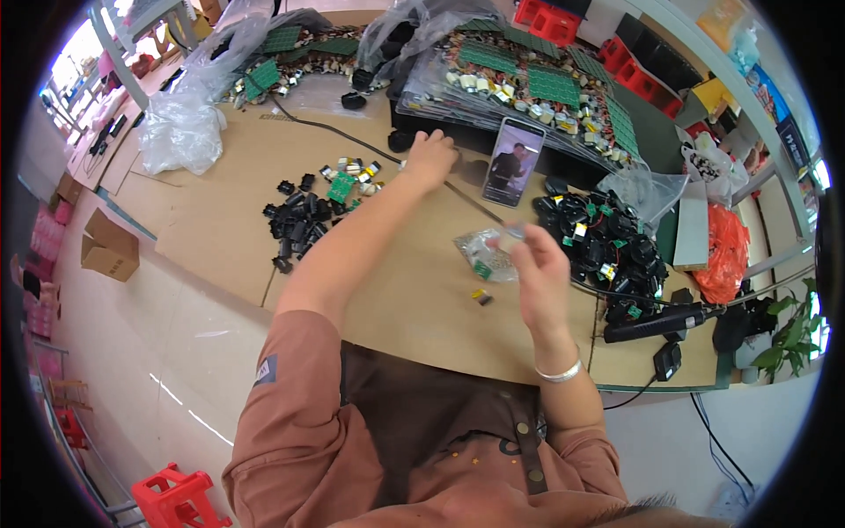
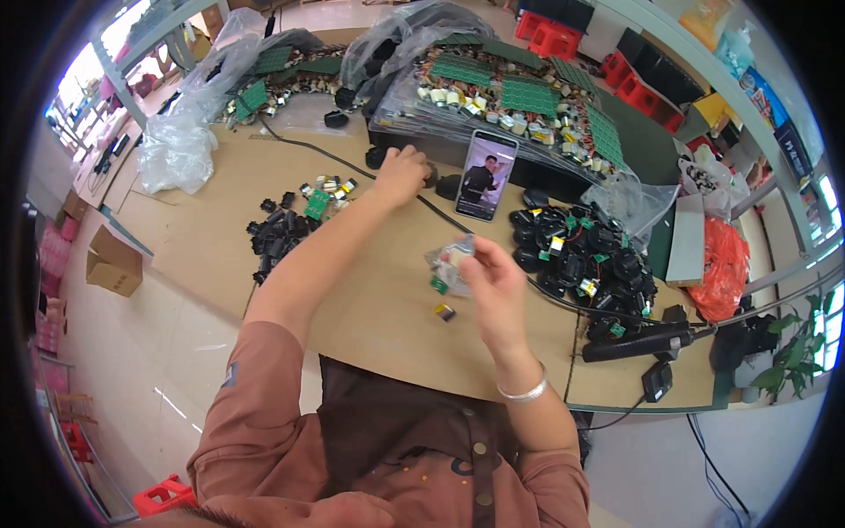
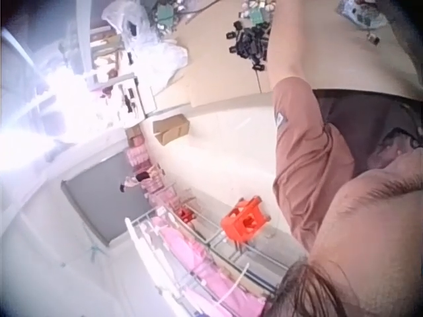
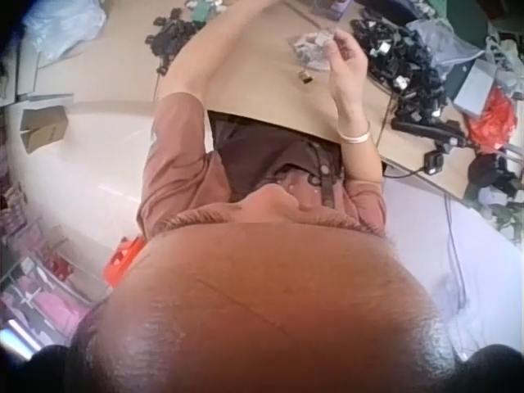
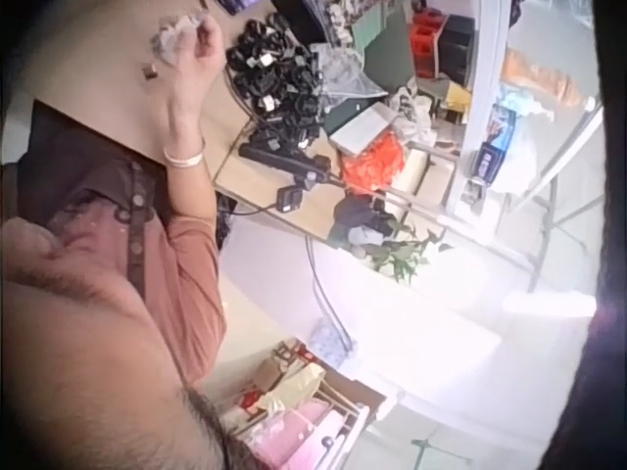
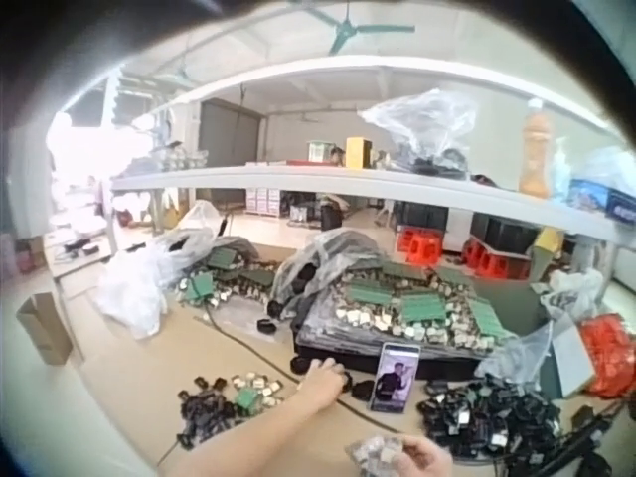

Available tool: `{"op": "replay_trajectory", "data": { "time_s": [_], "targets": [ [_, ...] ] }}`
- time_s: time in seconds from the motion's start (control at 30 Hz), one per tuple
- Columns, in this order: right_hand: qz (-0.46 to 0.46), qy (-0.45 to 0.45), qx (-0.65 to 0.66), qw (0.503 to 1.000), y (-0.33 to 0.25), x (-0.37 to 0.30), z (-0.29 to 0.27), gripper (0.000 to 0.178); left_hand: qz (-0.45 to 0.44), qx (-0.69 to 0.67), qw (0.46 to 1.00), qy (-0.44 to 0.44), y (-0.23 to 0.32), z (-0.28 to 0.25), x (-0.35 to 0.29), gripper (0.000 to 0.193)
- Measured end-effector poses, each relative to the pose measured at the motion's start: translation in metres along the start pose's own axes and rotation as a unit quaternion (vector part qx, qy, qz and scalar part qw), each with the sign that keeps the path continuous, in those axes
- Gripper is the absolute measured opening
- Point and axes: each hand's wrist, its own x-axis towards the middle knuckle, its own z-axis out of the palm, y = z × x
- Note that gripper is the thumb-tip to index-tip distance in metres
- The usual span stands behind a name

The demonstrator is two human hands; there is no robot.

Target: The person assembles electronic components by inserting circuit boards and batteries into plastic housings, then secures them with screws using an electric screwdriver.

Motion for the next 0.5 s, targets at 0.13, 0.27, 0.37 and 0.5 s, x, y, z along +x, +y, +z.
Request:
{"op": "replay_trajectory", "data": {
  "time_s": [0.13,0.27,0.37,0.5],
  "targets": [
    [0.022,0.043,0.153,0.987,-0.028,-0.035,-0.048,0.031,-0.018,-0.086,0.994,0.062,0.004,-0.024,0.001,0.003],
    [0.010,0.087,0.064,0.994,-0.033,-0.054,-0.092,0.030,-0.018,-0.094,0.995,0.010,0.010,-0.024,-0.007,0.009],
    [-0.023,0.147,-0.074,0.986,-0.025,-0.058,-0.103,0.027,-0.016,-0.049,0.999,0.015,0.006,0.000,-0.007,0.012],
    [-0.031,0.115,-0.177,0.977,-0.012,-0.066,-0.100,0.022,0.023,0.025,0.997,-0.067,0.001,0.006,0.011,0.017]
  ]
}}
